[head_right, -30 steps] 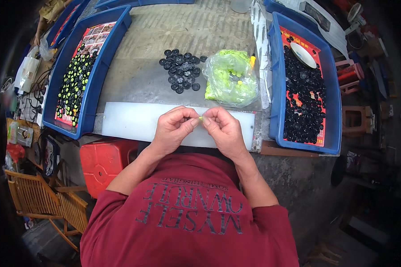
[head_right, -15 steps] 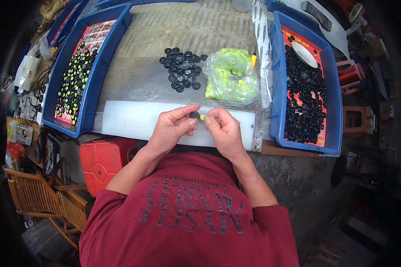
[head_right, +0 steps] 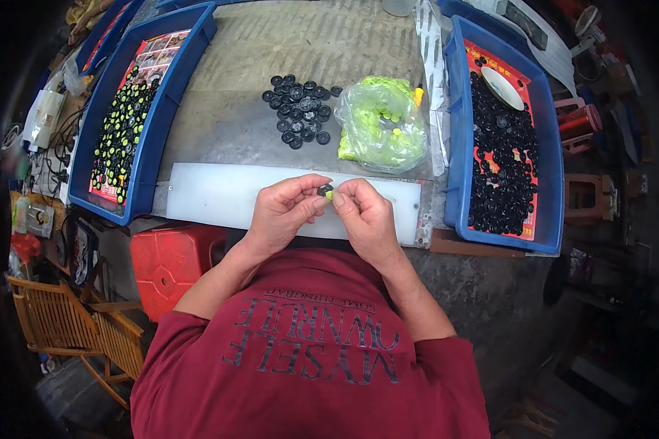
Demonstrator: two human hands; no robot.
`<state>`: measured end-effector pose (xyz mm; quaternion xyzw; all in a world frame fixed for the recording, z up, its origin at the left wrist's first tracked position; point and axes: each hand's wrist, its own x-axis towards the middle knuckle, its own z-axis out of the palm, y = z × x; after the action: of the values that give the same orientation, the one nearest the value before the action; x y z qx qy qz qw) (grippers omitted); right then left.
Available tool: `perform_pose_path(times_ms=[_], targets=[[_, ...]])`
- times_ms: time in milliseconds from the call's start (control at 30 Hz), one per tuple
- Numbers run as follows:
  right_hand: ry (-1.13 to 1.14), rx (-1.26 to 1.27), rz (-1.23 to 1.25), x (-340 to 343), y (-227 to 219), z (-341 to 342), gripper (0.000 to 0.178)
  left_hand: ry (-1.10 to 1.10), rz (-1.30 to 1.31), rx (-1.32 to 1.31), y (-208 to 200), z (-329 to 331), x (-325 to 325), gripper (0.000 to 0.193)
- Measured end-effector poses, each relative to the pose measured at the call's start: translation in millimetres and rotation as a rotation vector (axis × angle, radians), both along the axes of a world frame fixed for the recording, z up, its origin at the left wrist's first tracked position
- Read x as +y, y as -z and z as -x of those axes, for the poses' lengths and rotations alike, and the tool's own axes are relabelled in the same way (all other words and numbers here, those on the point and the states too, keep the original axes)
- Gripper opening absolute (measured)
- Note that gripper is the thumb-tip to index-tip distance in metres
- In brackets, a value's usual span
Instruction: Manually inserting small yellow inserts into black circular gaskets at a workbench.
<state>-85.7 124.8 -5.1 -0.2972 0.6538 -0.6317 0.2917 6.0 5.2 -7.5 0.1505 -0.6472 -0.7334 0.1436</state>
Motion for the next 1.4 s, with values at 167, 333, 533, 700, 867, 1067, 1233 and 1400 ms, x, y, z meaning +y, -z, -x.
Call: perform_pose_path(times_ms=[167, 333, 533, 700, 867, 1067, 1233, 1400], targets=[[0.023, 0.047, -0.016, 0, 0, -1, 0.011, -0.004, 0.118, 0.024, 0, 1, 1, 0.024], [0.026, 0.076, -0.033, 1, 2, 0, 0.011, 0.003, 0.191, 0.035, -2, 1, 0, 0.024], [0.036, 0.113, -0.041, 1, 3, -1, 0.010, 0.008, 0.222, 0.048, 0, 2, 1, 0.023], [0.027, 0.105, -0.048, 1, 1, 0, 0.009, 0.003, 0.251, 0.055, -1, 2, 1, 0.023], [0.038, 0.131, -0.079, 1, 0, -1, 0.009, 0.012, 0.277, 0.044, -1, 1, 0, 0.023], [0.039, 0.176, -0.119, 1, -7, -2, 0.009, 0.008, 0.286, 0.057, 2, 2, 1, 0.023], [0.033, 0.181, -0.133, 1, -5, -1, 0.009, 0.005, 0.292, 0.057, 2, 1, 1, 0.023], [0.033, 0.221, -0.166, 0, -6, -2, 0.009, 0.011, 0.309, 0.055, 1, 1, 0, 0.022]])
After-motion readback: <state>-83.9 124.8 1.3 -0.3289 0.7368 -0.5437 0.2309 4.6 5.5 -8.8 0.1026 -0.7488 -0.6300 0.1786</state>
